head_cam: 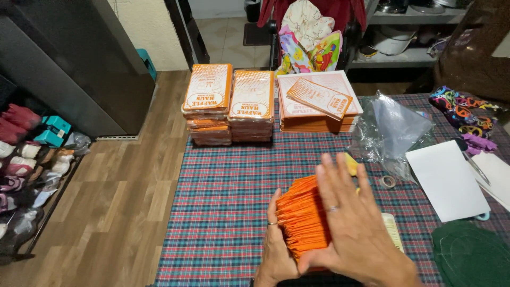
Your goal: The person aligns and stacks a group of paper bags by hand, then places the stack into a large plastic bag and secures it with adhesive tape.
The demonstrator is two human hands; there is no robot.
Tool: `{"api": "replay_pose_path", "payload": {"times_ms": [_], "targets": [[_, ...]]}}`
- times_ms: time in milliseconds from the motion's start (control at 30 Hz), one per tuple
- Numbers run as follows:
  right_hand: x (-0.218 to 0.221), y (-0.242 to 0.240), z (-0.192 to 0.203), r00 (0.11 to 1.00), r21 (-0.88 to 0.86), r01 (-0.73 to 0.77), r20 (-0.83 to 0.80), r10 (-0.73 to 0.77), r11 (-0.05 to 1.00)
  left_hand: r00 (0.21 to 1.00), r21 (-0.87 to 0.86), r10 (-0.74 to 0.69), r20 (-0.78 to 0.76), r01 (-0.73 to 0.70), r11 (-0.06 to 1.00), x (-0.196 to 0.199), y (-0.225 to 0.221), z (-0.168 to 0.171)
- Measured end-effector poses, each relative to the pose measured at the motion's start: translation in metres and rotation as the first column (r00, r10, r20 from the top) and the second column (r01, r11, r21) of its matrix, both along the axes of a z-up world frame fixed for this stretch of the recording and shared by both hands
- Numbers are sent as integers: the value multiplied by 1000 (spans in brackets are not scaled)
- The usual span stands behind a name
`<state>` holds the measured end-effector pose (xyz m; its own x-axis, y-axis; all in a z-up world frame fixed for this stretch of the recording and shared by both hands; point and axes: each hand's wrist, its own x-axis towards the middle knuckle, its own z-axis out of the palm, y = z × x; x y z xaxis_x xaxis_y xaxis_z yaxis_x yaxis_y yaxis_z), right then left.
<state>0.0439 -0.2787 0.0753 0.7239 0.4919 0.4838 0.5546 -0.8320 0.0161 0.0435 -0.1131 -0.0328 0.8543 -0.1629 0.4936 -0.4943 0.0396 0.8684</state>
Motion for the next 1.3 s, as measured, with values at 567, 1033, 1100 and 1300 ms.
{"api": "replay_pose_path", "payload": {"times_ms": [567, 1033, 1100, 1300], "targets": [[39, -49, -51, 870, 933, 143, -277, 408, 330, 995, -22, -87, -56, 86, 996, 8, -5, 0], [-9, -43, -95, 294, 980, 176, 43, 955, -98, 975, -117, 49, -217, -76, 990, 0, -4, -13], [-19, -50, -136, 417, 978, 203, -37, 908, -53, 999, -124, 50, 19, -48, 991, 0, -9, -29], [-30, -103, -284, 770, 900, 430, -405, 493, 69, 1000, -94, -21, 11, 22, 995, -7, -19, 3]]}}
